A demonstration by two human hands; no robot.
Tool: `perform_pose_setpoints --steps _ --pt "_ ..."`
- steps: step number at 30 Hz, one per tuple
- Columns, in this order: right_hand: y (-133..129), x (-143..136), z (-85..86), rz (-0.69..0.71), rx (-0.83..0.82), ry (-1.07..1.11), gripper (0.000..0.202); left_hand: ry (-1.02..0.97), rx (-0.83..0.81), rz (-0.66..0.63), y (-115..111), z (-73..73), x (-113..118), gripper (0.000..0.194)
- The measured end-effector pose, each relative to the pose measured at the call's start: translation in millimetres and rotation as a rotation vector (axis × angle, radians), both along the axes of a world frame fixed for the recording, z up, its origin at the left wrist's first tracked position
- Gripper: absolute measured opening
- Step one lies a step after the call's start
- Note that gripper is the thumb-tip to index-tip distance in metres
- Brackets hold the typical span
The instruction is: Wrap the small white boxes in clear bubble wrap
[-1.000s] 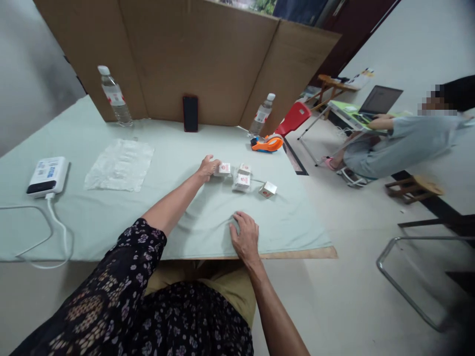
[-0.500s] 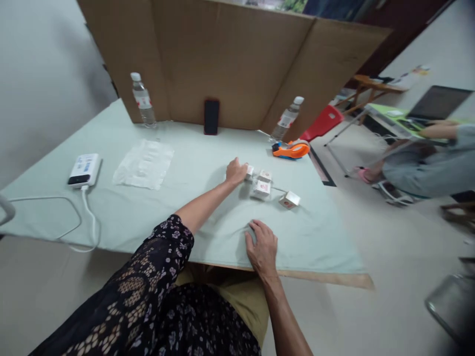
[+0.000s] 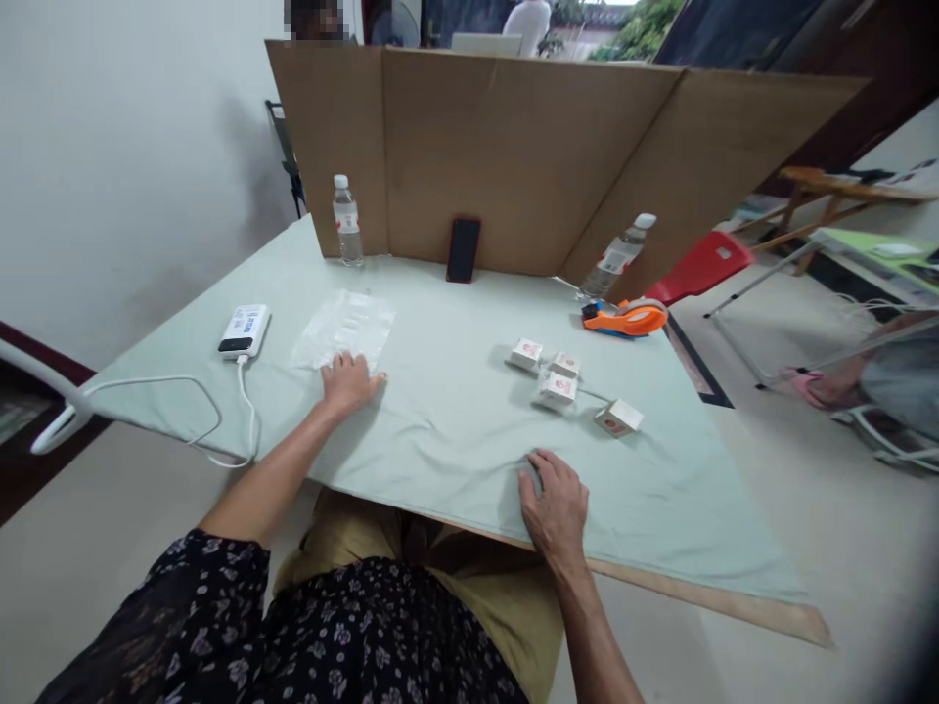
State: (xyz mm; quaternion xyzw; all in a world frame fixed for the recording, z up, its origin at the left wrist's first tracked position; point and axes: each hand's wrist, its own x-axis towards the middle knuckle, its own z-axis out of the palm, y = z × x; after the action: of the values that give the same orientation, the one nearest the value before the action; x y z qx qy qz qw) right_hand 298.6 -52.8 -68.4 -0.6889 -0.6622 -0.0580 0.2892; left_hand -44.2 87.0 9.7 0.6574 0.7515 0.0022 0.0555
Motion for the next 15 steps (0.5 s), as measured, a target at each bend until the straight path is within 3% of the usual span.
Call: perform_pose_setpoints --steps 2,5,7,11,15 --pt "0.8 -0.4 1.0 -0.002 -0.002 0.014 0.03 -0.01 0.031 -0.096 -27.2 -2.1 29.8 0.055" --pt "-0.9 -3.4 2.5 -0.003 -0.015 0.071 0.029 -0.044 0.063 -0.36 -76.8 -4.3 75.3 0.052" --pt "-3.0 -5.6 2.6 0.005 -0.016 0.134 0.027 -0.064 0.071 -0.489 -107.5 -7.3 93.1 0.05" --pt "-4.8 3.9 2.3 0.042 0.075 0.291 0.024 -0.095 0.09 -0.617 -144.3 -17.8 94.9 0.055" --pt "11.7 54.5 9.5 -0.073 0.228 0.31 0.028 -0.07 0.084 -0.641 -158.0 -25.0 86.2 0.059"
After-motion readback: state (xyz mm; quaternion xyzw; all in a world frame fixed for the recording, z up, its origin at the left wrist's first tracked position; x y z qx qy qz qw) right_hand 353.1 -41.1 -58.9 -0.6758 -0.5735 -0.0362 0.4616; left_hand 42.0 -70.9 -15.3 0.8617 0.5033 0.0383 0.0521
